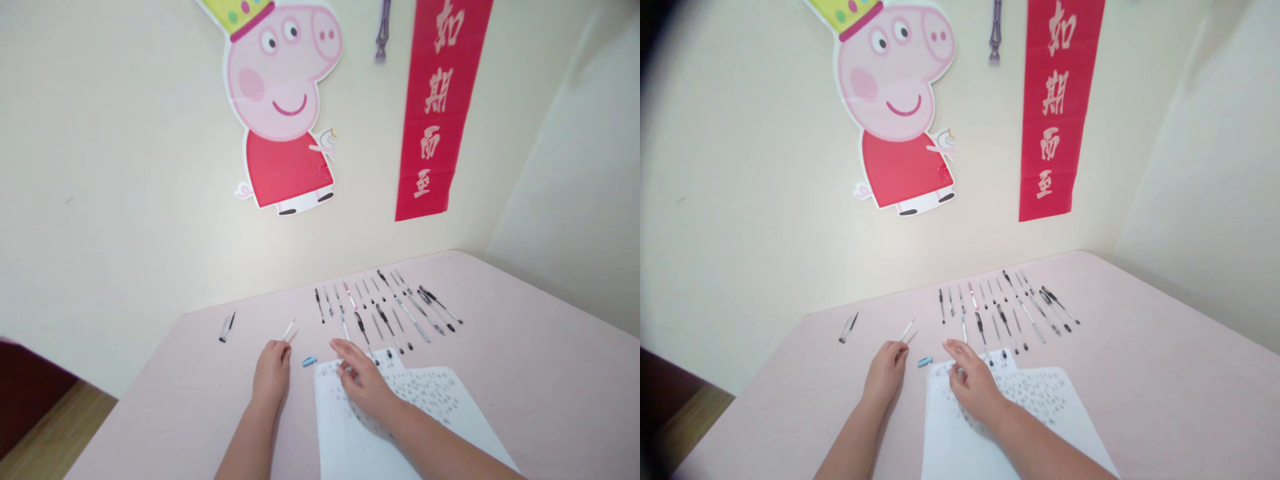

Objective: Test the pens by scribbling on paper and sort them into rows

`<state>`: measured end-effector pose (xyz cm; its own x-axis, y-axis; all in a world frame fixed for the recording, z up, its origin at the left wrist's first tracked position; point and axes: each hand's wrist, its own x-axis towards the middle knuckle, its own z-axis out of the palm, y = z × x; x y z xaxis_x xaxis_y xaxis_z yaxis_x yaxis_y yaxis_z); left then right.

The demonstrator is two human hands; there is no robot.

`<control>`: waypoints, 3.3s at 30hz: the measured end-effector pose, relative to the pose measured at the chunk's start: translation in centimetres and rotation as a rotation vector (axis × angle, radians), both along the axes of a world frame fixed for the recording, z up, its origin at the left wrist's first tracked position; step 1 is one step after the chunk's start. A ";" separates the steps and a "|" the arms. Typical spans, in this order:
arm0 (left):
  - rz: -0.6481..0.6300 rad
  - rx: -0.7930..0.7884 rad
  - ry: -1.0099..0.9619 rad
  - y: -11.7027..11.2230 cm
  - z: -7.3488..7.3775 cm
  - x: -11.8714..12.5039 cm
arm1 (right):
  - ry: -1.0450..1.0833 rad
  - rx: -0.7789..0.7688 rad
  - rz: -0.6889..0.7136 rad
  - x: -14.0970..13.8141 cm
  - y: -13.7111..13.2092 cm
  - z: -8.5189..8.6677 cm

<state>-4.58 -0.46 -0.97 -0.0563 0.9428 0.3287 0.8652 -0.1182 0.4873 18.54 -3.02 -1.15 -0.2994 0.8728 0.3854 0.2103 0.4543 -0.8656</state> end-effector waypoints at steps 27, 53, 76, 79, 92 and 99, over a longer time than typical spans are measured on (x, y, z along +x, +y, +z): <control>-0.321 -0.312 -0.990 -2.0 1.5 7.2 | -0.007 -0.012 -0.020 -0.3 0.1 1.0; -0.426 -0.069 -0.426 -2.0 1.9 5.9 | 0.195 -0.182 -0.215 0.2 0.9 0.4; -0.474 0.084 -0.001 -2.1 2.4 5.5 | 0.376 -0.262 -0.293 0.2 1.3 0.7; -0.484 0.081 0.012 -2.2 2.5 5.5 | 0.369 -0.266 -0.278 0.2 1.2 0.6; -0.498 0.103 0.054 -2.3 2.7 5.6 | 0.328 -0.249 -0.247 0.2 1.1 0.6; -0.504 0.113 0.082 -2.1 2.6 5.5 | 0.335 -0.269 -0.211 0.2 1.1 0.4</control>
